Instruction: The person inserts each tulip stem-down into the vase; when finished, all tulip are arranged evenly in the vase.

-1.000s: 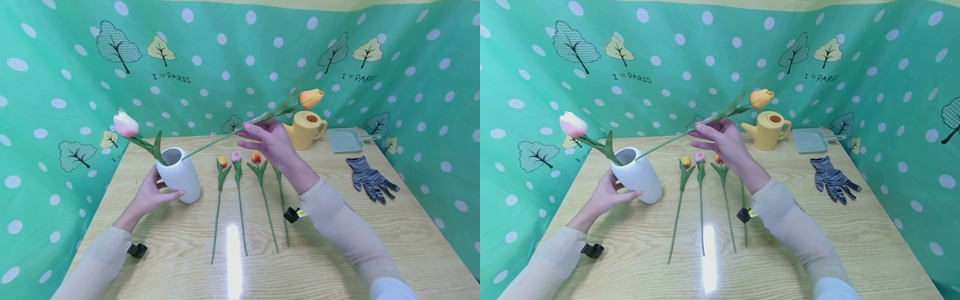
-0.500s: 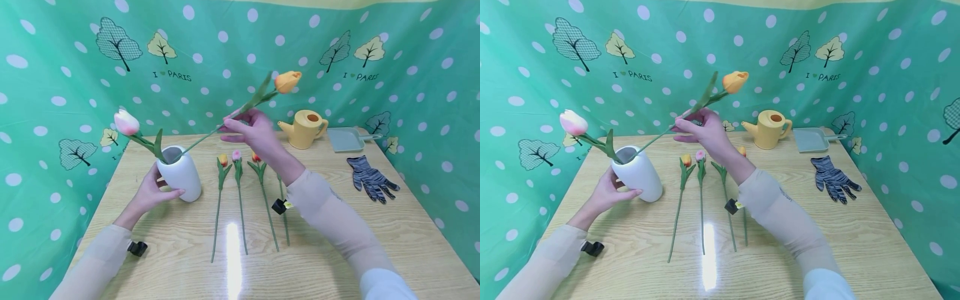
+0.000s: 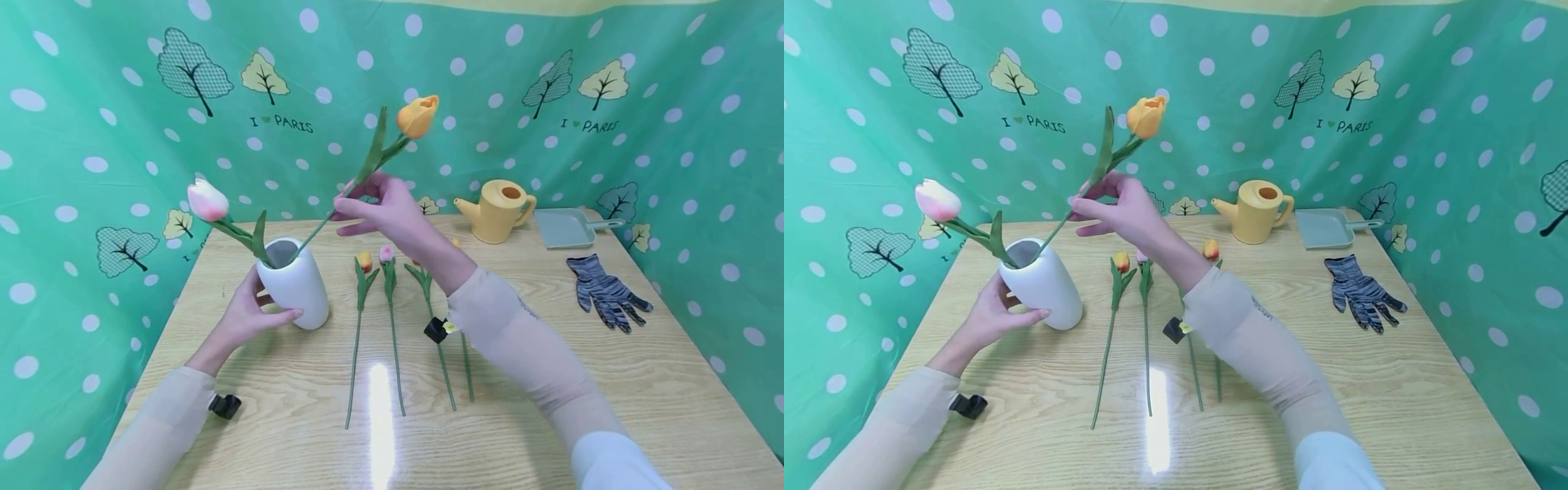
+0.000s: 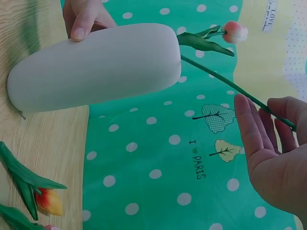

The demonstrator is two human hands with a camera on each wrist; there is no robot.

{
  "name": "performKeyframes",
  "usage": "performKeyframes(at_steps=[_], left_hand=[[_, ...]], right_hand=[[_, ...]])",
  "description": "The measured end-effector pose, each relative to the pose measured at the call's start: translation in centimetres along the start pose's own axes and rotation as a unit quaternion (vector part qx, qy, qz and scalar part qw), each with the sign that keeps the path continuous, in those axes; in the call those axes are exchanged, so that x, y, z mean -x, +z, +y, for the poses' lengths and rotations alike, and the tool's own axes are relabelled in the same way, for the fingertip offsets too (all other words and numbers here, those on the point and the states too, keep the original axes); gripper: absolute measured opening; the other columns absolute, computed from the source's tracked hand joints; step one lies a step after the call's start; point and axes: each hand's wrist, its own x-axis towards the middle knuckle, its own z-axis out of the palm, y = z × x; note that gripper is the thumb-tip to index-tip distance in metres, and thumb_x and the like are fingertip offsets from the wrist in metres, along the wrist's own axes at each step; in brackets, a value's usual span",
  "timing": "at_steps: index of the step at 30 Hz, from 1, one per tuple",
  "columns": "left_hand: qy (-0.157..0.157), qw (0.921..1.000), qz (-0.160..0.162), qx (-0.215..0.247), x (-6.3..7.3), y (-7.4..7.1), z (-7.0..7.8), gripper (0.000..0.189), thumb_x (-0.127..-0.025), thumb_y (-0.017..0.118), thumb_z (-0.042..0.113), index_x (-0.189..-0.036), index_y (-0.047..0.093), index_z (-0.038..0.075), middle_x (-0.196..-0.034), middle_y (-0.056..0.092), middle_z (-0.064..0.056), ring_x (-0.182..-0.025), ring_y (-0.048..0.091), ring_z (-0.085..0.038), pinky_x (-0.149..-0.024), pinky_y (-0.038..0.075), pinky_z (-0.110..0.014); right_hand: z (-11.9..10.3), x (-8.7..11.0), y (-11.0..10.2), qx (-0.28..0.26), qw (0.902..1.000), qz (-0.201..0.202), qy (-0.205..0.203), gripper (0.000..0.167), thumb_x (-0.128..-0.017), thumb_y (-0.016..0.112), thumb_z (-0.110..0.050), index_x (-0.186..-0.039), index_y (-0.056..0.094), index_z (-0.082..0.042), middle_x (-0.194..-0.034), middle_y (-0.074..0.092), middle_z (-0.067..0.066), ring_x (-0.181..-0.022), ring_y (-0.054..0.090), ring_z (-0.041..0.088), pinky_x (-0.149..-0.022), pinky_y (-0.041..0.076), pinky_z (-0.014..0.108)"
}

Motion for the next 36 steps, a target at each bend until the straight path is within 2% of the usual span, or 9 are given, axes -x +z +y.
performKeyframes(at_steps=[7, 11, 19, 24, 29, 36], left_hand=[[-0.004, 1.0, -0.001, 0.001, 0.0, 0.0, 0.1, 0.094, -0.073, 0.09, 0.0, -0.15, 0.039, 0.017, -0.134, 0.051, -0.003, -0.114, 0.059, -0.024, -0.09, 0.056, -0.026], [-0.003, 1.0, -0.002, 0.002, 0.1, 0.0, 0.1, 0.094, -0.074, 0.09, -0.001, -0.15, 0.038, 0.017, -0.135, 0.051, -0.003, -0.115, 0.059, -0.024, -0.09, 0.056, -0.026], [0.001, 1.0, -0.001, 0.007, 0.0, 0.0, 0.0, 0.095, -0.072, 0.09, -0.003, -0.15, 0.038, 0.015, -0.135, 0.051, -0.004, -0.114, 0.06, -0.022, -0.089, 0.056, -0.026], [0.008, 0.9999, -0.001, 0.008, -0.1, 0.0, 0.0, 0.096, -0.072, 0.089, -0.005, -0.15, 0.039, 0.015, -0.135, 0.051, -0.004, -0.113, 0.06, -0.019, -0.089, 0.056, -0.026], [0.007, 1.0, -0.001, 0.007, 0.0, 0.1, 0.1, 0.094, -0.073, 0.09, -0.003, -0.149, 0.039, 0.016, -0.134, 0.051, -0.003, -0.113, 0.06, -0.02, -0.089, 0.056, -0.026], [0.004, 1.0, 0.001, 0.0, 0.0, 0.1, 0.1, 0.093, -0.073, 0.09, -0.001, -0.149, 0.039, 0.017, -0.133, 0.052, -0.003, -0.113, 0.06, -0.022, -0.09, 0.055, -0.024]], right_hand=[[-0.3, -0.4, 1.2, -0.012, 0.9995, -0.019, 0.022, 0.023, -0.095, 0.072, -0.008, -0.112, 0.059, 0.003, -0.113, 0.062, 0.027, -0.103, 0.07, 0.037, -0.085, 0.059, 0.051], [-0.3, -0.7, 1.9, -0.031, 0.9988, -0.016, 0.034, 0.02, -0.095, 0.072, -0.007, -0.111, 0.061, 0.001, -0.111, 0.065, 0.022, -0.106, 0.069, 0.037, -0.088, 0.059, 0.048], [-0.2, -1.4, 2.9, -0.058, 0.9979, -0.016, 0.024, 0.015, -0.095, 0.07, -0.002, -0.109, 0.062, 0.002, -0.103, 0.068, 0.02, -0.1, 0.07, 0.036, -0.091, 0.058, 0.047], [0.1, -1.7, 3.0, -0.038, 0.9991, -0.01, 0.014, 0.015, -0.095, 0.071, -0.002, -0.107, 0.062, 0.002, -0.103, 0.067, 0.02, -0.099, 0.067, 0.042, -0.09, 0.058, 0.047], [0.7, -2.0, 3.0, 0.005, 0.9997, -0.012, 0.019, 0.018, -0.094, 0.072, -0.005, -0.108, 0.062, 0.001, -0.104, 0.067, 0.018, -0.096, 0.069, 0.038, -0.086, 0.06, 0.044], [1.1, -2.4, 3.6, 0.021, 0.9989, -0.02, 0.036, 0.022, -0.094, 0.073, -0.005, -0.112, 0.062, 0.002, -0.104, 0.065, 0.016, -0.097, 0.069, 0.039, -0.085, 0.061, 0.043]])
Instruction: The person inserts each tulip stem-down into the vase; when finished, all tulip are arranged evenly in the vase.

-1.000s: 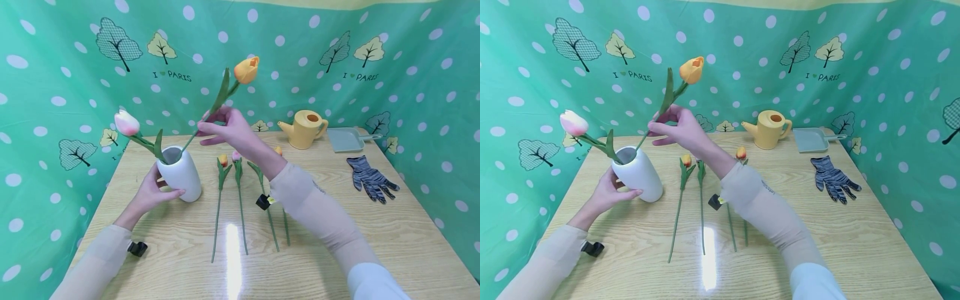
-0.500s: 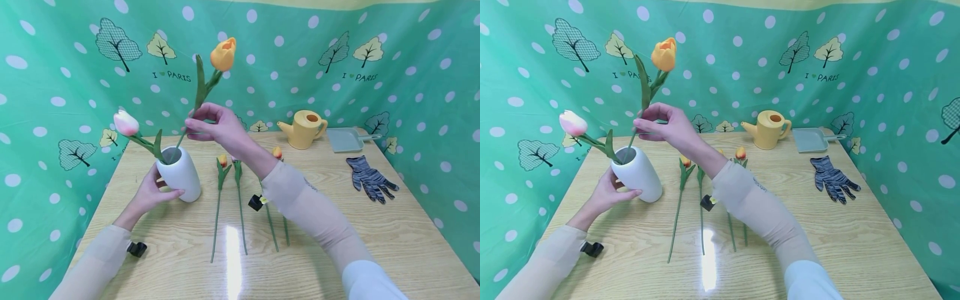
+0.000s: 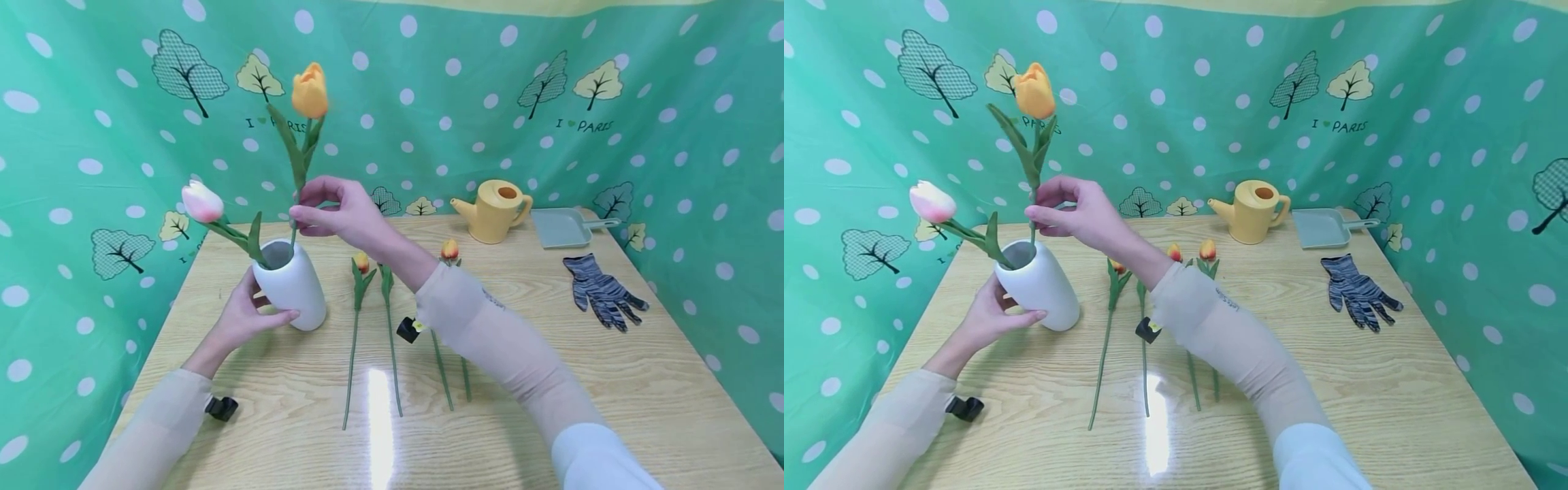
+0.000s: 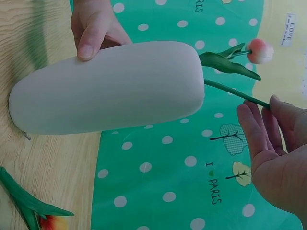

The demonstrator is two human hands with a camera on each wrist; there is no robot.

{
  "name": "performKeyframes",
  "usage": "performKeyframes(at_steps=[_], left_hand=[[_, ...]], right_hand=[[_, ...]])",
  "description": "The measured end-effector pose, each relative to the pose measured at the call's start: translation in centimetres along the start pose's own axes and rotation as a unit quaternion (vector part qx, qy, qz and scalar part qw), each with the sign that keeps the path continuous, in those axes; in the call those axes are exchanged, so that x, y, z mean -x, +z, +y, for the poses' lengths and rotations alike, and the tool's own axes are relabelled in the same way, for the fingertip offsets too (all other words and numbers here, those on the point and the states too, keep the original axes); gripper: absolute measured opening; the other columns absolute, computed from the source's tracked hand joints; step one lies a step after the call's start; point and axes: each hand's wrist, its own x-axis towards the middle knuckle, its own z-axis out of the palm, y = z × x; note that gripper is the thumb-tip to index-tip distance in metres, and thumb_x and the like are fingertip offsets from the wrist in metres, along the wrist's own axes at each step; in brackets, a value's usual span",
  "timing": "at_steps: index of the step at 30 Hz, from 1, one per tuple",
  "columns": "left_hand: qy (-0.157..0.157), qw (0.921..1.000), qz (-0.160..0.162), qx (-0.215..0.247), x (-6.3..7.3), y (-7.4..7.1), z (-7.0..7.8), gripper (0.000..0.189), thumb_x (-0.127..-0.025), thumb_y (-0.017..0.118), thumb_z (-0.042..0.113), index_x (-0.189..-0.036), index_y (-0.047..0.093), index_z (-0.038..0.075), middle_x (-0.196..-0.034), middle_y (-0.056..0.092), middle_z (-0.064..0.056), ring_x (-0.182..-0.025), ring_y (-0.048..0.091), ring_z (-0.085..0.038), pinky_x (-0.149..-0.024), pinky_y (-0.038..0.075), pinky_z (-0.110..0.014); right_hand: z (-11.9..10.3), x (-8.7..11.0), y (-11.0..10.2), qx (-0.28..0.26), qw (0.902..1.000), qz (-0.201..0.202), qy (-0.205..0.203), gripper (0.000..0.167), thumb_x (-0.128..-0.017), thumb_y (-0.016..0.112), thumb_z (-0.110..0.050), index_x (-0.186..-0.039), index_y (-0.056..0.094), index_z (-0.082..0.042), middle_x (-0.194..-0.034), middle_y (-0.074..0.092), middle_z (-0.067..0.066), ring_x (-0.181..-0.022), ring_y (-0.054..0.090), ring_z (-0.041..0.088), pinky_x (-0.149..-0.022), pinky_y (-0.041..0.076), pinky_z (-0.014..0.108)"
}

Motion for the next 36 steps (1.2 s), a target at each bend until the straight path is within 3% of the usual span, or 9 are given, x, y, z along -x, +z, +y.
performKeyframes(at_steps=[6, 11, 24, 36], left_hand=[[0.003, 1.0, -0.003, -0.001, 0.0, -0.2, -0.1, 0.094, -0.073, 0.09, -0.001, -0.15, 0.039, 0.017, -0.135, 0.051, -0.003, -0.114, 0.059, -0.022, -0.09, 0.056, -0.026], [0.0, 1.0, -0.006, 0.0, 0.0, -0.1, -0.1, 0.093, -0.074, 0.09, 0.001, -0.15, 0.039, 0.019, -0.135, 0.051, -0.002, -0.115, 0.059, -0.023, -0.091, 0.055, -0.026], [-0.011, 0.9999, -0.008, 0.001, -0.1, -0.2, 0.0, 0.091, -0.076, 0.09, 0.003, -0.149, 0.038, 0.017, -0.137, 0.05, -0.002, -0.116, 0.058, -0.024, -0.091, 0.055, -0.025], [-0.002, 1.0, -0.006, 0.005, -0.1, -0.1, -0.1, 0.092, -0.075, 0.089, 0.0, -0.15, 0.038, 0.017, -0.136, 0.05, -0.003, -0.114, 0.059, -0.021, -0.089, 0.056, -0.026]], right_hand=[[0.1, -0.5, 0.9, 0.019, 0.9994, -0.003, 0.03, 0.027, -0.094, 0.073, -0.006, -0.117, 0.061, 0.002, -0.104, 0.065, 0.013, -0.095, 0.07, 0.032, -0.085, 0.061, 0.039], [0.4, -1.0, 1.3, 0.045, 0.9984, -0.014, 0.029, 0.03, -0.094, 0.073, -0.007, -0.121, 0.062, 0.003, -0.108, 0.065, 0.014, -0.092, 0.072, 0.026, -0.084, 0.061, 0.037], [1.7, -1.6, 2.4, 0.056, 0.9977, -0.015, 0.033, 0.032, -0.091, 0.077, -0.007, -0.119, 0.063, 0.001, -0.103, 0.067, 0.012, -0.091, 0.069, 0.023, -0.079, 0.062, 0.036], [1.7, -1.7, 2.7, 0.057, 0.997, -0.033, 0.042, 0.031, -0.094, 0.075, -0.011, -0.121, 0.064, -0.001, -0.104, 0.066, 0.01, -0.094, 0.07, 0.026, -0.079, 0.062, 0.035]])
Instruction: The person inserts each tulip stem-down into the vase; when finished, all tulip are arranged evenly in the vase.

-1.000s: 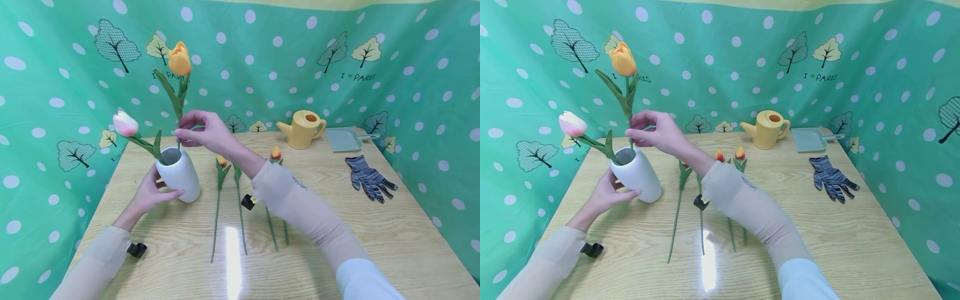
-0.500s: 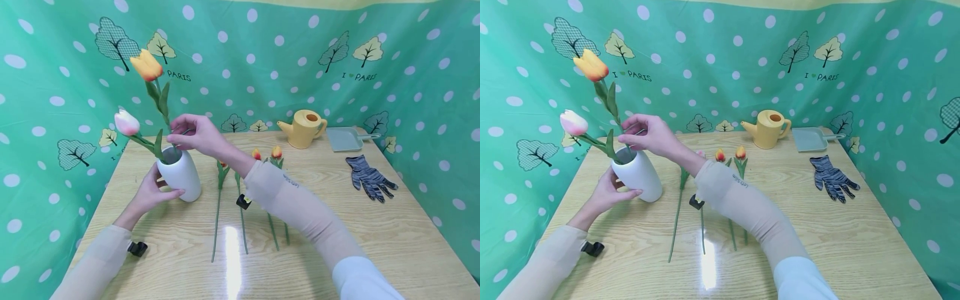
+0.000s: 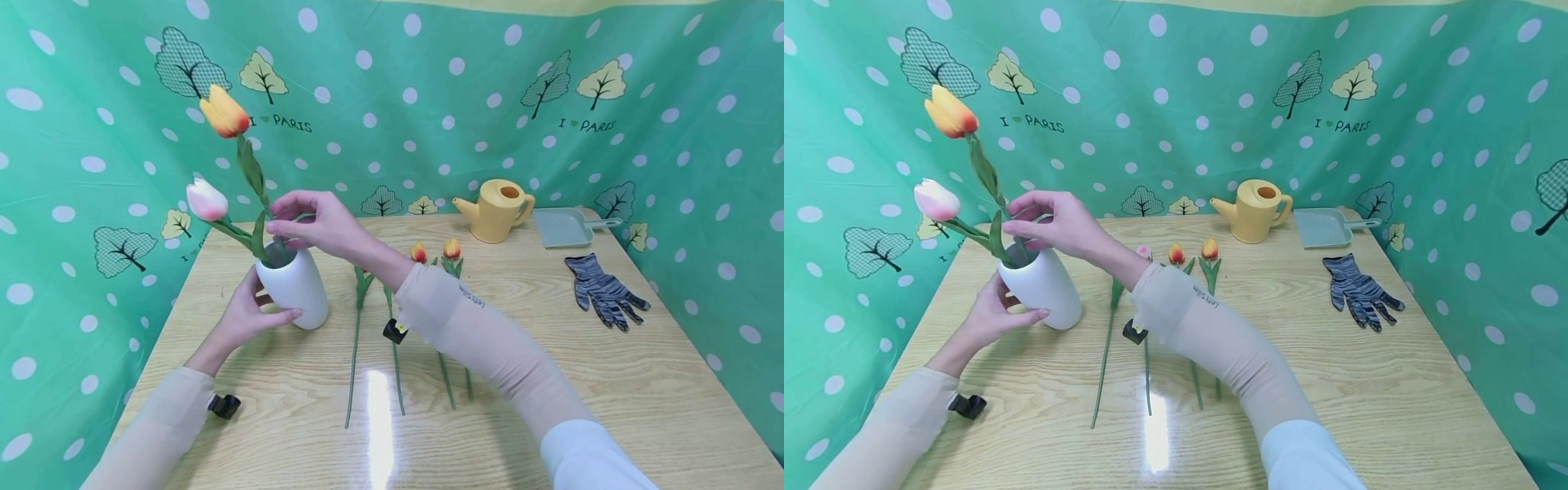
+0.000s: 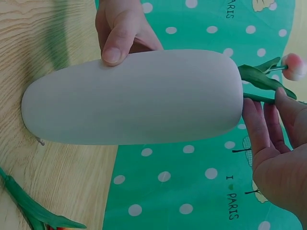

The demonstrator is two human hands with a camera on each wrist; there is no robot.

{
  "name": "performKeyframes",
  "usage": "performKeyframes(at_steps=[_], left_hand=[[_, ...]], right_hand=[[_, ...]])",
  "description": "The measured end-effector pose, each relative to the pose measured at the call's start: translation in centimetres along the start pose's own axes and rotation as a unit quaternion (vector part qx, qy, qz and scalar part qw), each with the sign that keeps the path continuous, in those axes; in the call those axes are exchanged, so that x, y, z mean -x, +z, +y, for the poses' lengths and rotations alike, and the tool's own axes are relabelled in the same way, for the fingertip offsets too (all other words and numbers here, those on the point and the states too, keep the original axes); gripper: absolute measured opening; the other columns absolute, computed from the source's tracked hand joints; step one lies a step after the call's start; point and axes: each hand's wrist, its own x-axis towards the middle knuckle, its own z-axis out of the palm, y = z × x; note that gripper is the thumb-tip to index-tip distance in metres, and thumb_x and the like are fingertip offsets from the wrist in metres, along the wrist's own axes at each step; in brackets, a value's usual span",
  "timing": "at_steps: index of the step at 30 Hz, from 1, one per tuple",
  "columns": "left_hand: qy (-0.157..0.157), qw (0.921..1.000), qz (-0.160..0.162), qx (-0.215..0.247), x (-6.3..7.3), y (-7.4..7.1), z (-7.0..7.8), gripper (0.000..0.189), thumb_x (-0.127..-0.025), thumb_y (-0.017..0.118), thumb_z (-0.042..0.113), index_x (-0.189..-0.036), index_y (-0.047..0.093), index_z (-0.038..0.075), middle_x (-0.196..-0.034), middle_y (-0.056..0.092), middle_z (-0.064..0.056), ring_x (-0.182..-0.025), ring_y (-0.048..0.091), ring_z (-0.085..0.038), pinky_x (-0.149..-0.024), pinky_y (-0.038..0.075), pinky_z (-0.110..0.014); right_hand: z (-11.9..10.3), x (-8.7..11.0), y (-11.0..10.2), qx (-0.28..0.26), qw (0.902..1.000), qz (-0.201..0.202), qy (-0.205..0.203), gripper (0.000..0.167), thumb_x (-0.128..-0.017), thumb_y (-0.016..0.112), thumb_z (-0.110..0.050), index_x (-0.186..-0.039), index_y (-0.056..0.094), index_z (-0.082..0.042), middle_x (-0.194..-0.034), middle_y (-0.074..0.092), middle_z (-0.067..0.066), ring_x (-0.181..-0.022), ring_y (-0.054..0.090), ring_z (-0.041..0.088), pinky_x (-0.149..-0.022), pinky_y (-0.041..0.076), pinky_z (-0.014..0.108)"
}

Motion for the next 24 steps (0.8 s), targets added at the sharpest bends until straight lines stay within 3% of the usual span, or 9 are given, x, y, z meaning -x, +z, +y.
performKeyframes(at_steps=[7, 24], left_hand=[[-0.005, 1.0, 0.0, -0.003, 0.01, -0.06, 0.02, 0.091, -0.075, 0.089, 0.001, -0.149, 0.038, 0.017, -0.136, 0.05, -0.002, -0.115, 0.059, -0.023, -0.09, 0.056, -0.025], [-0.005, 1.0, -0.002, -0.003, 0.02, -0.1, -0.02, 0.092, -0.076, 0.089, 0.002, -0.15, 0.038, 0.019, -0.137, 0.05, -0.002, -0.116, 0.058, -0.023, -0.091, 0.055, -0.025]], right_hand=[[0.04, -0.05, -0.06, 0.012, 0.9999, -0.008, -0.003, 0.028, -0.097, 0.072, -0.015, -0.12, 0.065, 0.0, -0.103, 0.066, 0.01, -0.093, 0.07, 0.025, -0.08, 0.062, 0.034], [0.2, -0.17, 0.02, 0.059, 0.9979, -0.026, -0.007, 0.026, -0.093, 0.074, -0.007, -0.117, 0.067, 0.002, -0.101, 0.068, 0.011, -0.089, 0.07, 0.024, -0.08, 0.061, 0.03]])
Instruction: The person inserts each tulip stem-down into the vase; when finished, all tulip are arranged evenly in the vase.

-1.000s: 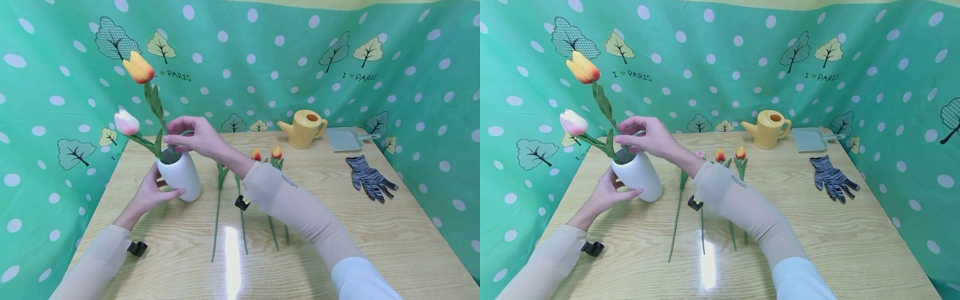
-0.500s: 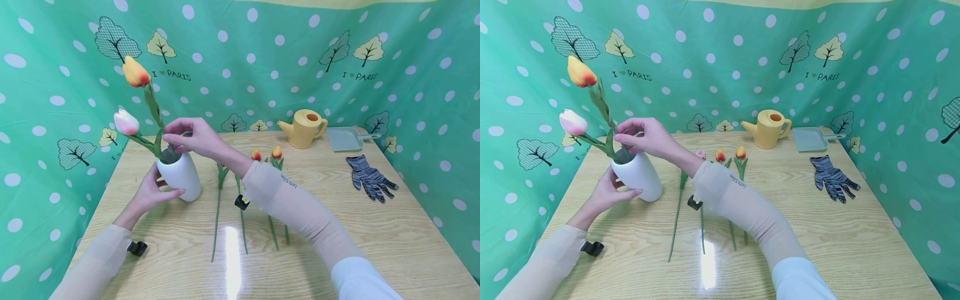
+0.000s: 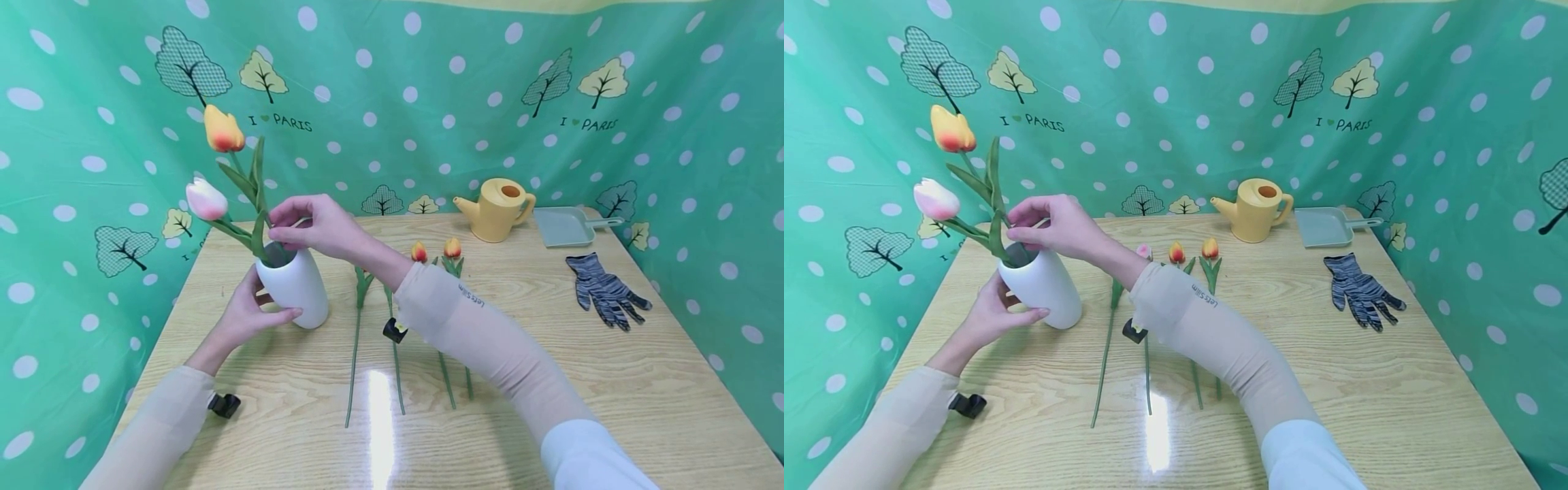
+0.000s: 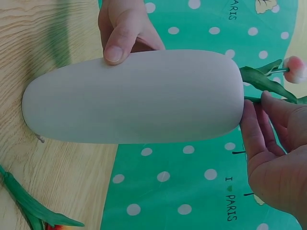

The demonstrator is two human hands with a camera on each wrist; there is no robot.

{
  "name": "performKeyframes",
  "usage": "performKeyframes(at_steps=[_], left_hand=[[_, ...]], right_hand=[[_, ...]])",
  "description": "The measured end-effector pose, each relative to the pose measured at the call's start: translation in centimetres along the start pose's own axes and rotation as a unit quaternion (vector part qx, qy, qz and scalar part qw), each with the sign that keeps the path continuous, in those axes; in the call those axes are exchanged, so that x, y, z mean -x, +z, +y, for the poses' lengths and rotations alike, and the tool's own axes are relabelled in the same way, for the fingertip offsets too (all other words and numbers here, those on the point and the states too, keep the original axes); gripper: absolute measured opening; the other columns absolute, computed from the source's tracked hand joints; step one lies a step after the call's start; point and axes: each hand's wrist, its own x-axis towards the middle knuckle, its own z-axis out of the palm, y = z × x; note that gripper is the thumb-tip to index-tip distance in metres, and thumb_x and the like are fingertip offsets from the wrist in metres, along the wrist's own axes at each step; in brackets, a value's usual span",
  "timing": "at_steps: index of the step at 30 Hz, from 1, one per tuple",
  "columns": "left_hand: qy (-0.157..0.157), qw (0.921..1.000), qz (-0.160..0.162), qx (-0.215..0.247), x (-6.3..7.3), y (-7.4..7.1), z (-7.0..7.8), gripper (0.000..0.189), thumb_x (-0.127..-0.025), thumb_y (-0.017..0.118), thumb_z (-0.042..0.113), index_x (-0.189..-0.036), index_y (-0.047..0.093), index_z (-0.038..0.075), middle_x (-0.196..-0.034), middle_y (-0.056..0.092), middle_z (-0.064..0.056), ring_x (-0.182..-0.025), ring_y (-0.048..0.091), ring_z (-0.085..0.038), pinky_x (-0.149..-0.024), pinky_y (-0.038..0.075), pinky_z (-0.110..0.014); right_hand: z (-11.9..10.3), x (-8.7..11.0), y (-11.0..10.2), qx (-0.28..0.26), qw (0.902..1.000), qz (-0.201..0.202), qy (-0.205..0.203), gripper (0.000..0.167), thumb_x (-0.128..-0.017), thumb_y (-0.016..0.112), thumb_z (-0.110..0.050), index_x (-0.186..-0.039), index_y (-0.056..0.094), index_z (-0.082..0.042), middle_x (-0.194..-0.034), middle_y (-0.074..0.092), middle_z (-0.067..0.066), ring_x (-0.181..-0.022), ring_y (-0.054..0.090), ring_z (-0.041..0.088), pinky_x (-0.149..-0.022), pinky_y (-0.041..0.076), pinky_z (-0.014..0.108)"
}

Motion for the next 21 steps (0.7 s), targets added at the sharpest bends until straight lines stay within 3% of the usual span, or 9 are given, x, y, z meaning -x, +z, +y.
performKeyframes(at_steps=[10, 21], left_hand=[[-0.005, 1.0, 0.0, -0.006, 0.13, -0.06, 0.03, 0.091, -0.076, 0.089, 0.002, -0.15, 0.037, 0.019, -0.137, 0.049, -0.002, -0.116, 0.057, -0.023, -0.091, 0.055, -0.025], [-0.003, 1.0, -0.002, -0.003, 0.03, 0.0, 0.17, 0.094, -0.076, 0.089, 0.002, -0.151, 0.036, 0.02, -0.138, 0.049, -0.002, -0.116, 0.058, -0.021, -0.09, 0.055, -0.025]], right_hand=[[-0.07, -0.14, 0.09, 0.055, 0.9984, -0.001, 0.011, 0.026, -0.093, 0.075, -0.01, -0.116, 0.068, 0.001, -0.101, 0.07, 0.009, -0.088, 0.071, 0.019, -0.078, 0.06, 0.025], [0.03, -0.05, -0.07, 0.097, 0.9953, 0.002, -0.003, 0.023, -0.094, 0.075, -0.011, -0.114, 0.071, 0.0, -0.099, 0.073, 0.006, -0.087, 0.07, 0.016, -0.079, 0.058, 0.023]])
